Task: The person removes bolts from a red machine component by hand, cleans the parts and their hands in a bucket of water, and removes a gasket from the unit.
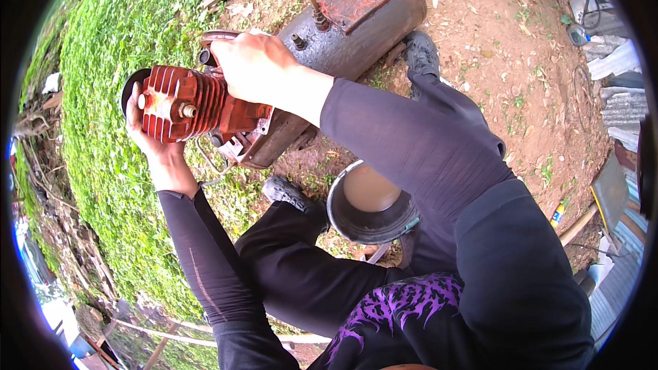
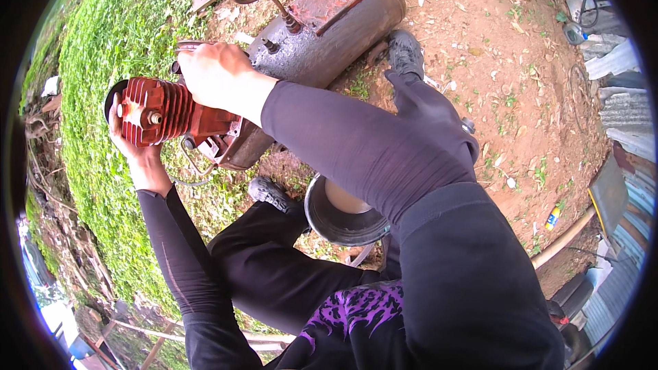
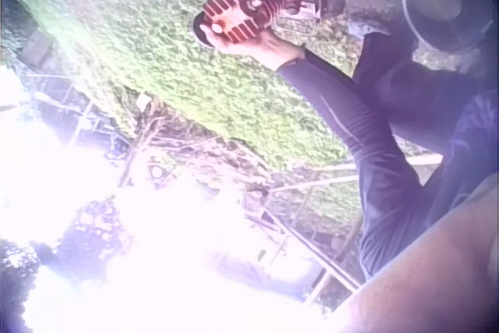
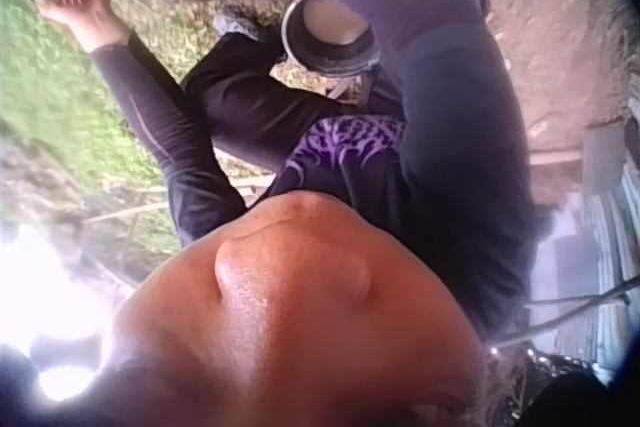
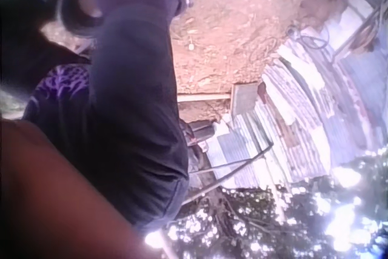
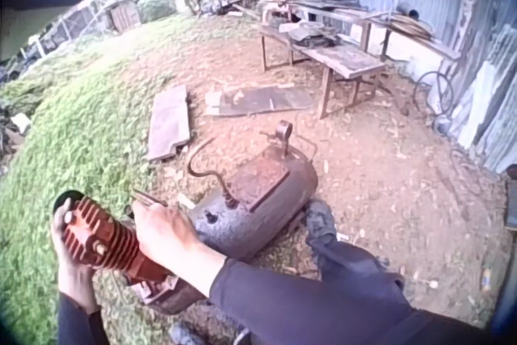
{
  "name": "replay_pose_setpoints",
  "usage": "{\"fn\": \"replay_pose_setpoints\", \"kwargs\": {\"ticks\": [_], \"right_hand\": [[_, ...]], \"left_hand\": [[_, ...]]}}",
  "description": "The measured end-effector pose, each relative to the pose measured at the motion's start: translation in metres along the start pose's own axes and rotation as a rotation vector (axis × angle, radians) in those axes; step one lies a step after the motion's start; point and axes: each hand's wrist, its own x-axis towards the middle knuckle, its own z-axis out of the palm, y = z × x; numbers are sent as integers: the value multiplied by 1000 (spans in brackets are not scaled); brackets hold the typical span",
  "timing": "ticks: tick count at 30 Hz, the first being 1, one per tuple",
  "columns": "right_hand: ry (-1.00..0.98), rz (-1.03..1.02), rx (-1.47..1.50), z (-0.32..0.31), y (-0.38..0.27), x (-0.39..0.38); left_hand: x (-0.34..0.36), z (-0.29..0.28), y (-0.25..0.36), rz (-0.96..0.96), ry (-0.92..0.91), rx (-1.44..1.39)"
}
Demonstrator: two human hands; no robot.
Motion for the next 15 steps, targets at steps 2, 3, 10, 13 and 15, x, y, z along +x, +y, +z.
{"fn": "replay_pose_setpoints", "kwargs": {"ticks": [2,3,10,13,15], "right_hand": [[13,30,-23,-1,2,0],[34,-7,-68,0,4,-1],[92,41,41,11,1,1],[116,5,37,10,2,0],[159,2,6,12,3,-1]], "left_hand": [[-2,0,1,-26,-81,-41],[-1,8,-3,38,44,-30],[-2,12,-3,15,80,-17],[-2,7,-1,-7,40,-10],[-1,7,0,8,52,-7]]}}
